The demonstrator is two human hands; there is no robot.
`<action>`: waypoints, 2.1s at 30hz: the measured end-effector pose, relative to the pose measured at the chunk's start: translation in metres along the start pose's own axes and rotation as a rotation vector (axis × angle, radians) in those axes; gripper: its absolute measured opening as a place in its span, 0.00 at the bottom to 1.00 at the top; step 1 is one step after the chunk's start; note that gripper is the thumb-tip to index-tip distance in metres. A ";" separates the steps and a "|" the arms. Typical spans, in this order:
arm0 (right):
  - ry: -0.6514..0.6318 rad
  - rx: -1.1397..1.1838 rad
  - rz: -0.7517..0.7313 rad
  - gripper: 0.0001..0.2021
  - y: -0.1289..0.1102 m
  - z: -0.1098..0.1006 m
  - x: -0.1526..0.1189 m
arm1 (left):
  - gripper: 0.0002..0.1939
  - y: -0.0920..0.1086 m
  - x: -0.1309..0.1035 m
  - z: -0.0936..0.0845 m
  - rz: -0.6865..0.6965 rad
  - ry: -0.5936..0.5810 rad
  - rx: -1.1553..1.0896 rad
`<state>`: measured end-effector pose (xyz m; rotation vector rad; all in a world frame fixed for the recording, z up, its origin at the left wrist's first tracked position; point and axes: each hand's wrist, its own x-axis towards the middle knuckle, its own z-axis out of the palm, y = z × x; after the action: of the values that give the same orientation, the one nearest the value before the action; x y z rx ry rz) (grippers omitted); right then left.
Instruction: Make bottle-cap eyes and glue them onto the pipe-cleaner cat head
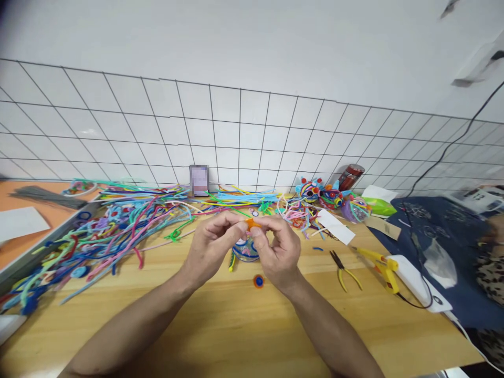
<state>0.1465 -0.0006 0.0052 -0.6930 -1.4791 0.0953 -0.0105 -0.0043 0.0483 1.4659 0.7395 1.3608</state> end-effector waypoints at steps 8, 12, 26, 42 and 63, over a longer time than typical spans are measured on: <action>0.016 0.010 -0.002 0.09 -0.002 0.001 0.002 | 0.12 -0.004 0.000 -0.001 0.012 -0.010 -0.007; 0.019 0.030 -0.017 0.11 -0.002 0.002 0.002 | 0.12 -0.004 -0.001 0.000 0.034 -0.003 0.004; -0.023 -0.003 0.018 0.10 -0.001 -0.008 0.007 | 0.08 -0.014 -0.004 -0.004 0.364 0.034 0.370; -0.138 -0.055 -0.055 0.10 -0.001 -0.011 0.014 | 0.08 -0.019 0.000 -0.004 0.725 0.027 0.617; -0.094 -0.074 -0.123 0.09 -0.005 -0.010 0.015 | 0.06 -0.028 0.002 -0.002 0.879 0.024 0.723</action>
<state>0.1559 -0.0011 0.0212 -0.6626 -1.6183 -0.0215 -0.0075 0.0074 0.0233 2.5451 0.6490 1.8464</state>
